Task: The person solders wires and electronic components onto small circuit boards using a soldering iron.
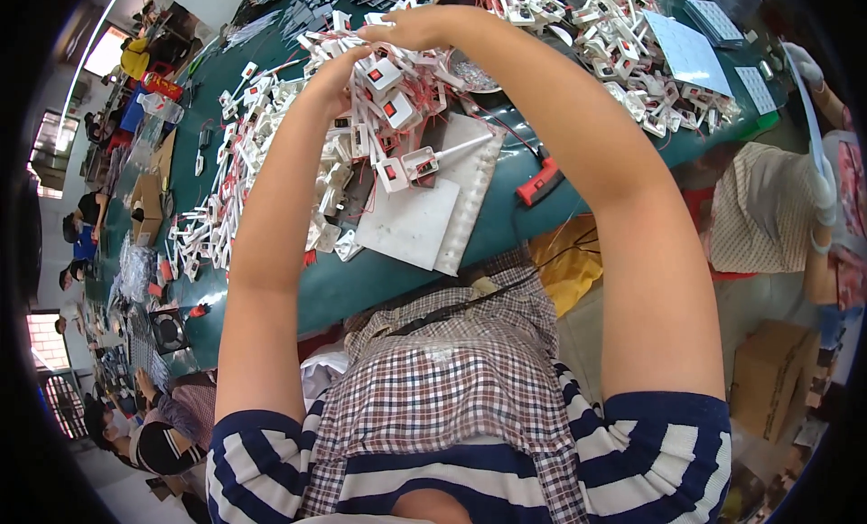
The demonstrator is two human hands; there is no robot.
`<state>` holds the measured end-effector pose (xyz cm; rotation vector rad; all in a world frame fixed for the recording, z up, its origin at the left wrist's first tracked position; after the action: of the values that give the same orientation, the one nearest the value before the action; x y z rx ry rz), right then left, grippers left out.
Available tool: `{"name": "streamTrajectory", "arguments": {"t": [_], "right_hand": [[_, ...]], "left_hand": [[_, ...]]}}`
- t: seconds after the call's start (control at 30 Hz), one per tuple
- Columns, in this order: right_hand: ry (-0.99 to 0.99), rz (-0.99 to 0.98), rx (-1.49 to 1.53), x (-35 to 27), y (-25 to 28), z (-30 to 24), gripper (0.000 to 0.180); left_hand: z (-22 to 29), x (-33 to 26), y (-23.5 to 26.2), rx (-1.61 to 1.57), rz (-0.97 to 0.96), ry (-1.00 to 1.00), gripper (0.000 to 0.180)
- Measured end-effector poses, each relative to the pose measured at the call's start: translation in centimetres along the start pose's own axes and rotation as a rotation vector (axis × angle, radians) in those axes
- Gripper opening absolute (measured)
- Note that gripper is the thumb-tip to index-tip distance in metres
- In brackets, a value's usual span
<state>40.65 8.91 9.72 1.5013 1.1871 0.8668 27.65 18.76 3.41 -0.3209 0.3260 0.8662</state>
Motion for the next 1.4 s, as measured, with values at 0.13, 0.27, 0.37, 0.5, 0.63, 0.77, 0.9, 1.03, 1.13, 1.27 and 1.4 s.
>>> {"name": "streamTrajectory", "arguments": {"t": [0.13, 0.27, 0.37, 0.5, 0.63, 0.77, 0.9, 1.03, 1.13, 1.27, 1.4], "right_hand": [[0.170, 0.085, 0.121, -4.9, 3.3, 0.9, 0.067], [0.037, 0.221, 0.311, -14.3, 5.6, -0.2, 0.043], [-0.333, 0.304, 0.655, -21.5, 2.0, 2.7, 0.043], [-0.753, 0.362, 0.722, -29.2, -7.9, 7.6, 0.038], [-0.921, 0.535, 0.477, -29.7, -13.0, 8.0, 0.053], [-0.953, 0.662, 0.254, -28.3, -12.3, 6.4, 0.060], [-0.959, 0.688, 0.246, -27.7, -12.8, 7.2, 0.062], [-1.089, 0.678, 0.734, -27.8, -13.9, 8.5, 0.065], [-1.129, 0.682, 0.949, -27.8, -13.1, 8.5, 0.064], [-1.042, 0.746, 1.386, -27.5, -14.5, 9.0, 0.051], [-0.928, 0.835, 1.639, -27.2, -14.9, 8.1, 0.043]], "left_hand": [[2.5, -4.0, -0.5, 0.160, 0.026, -0.057, 0.066], [3.7, -4.9, 1.7, 0.422, 0.092, -0.042, 0.074], [4.8, -6.0, 1.5, 0.820, 0.094, -0.404, 0.075], [1.9, -14.8, -5.7, 0.957, -0.054, -0.889, 0.032], [-6.9, -15.0, -9.7, 1.370, -0.242, -0.915, 0.015], [-9.7, -13.9, -11.2, 1.514, -0.108, -1.069, 0.002], [-9.5, -13.4, -11.3, 1.518, -0.069, -1.078, 0.002], [-7.2, -15.4, -11.3, 1.385, -0.050, -1.028, 0.002], [-3.9, -17.2, -10.5, 1.086, -0.037, -1.033, 0.007], [1.5, -16.9, -6.6, 0.594, 0.099, -0.861, 0.018], [4.1, -11.9, 0.7, 0.529, 0.253, -0.837, 0.030]]}}
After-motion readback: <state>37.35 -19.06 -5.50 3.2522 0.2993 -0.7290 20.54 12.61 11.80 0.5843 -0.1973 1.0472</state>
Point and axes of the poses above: each hand's wrist, its own x-axis towards the middle knuckle, its own y-axis out of the back of the hand, z = x × y, the point moved 5 cm from there along x, towards the middle knuckle, and after that the axes turned 14 degrees about -x, right-handed, at the moved point
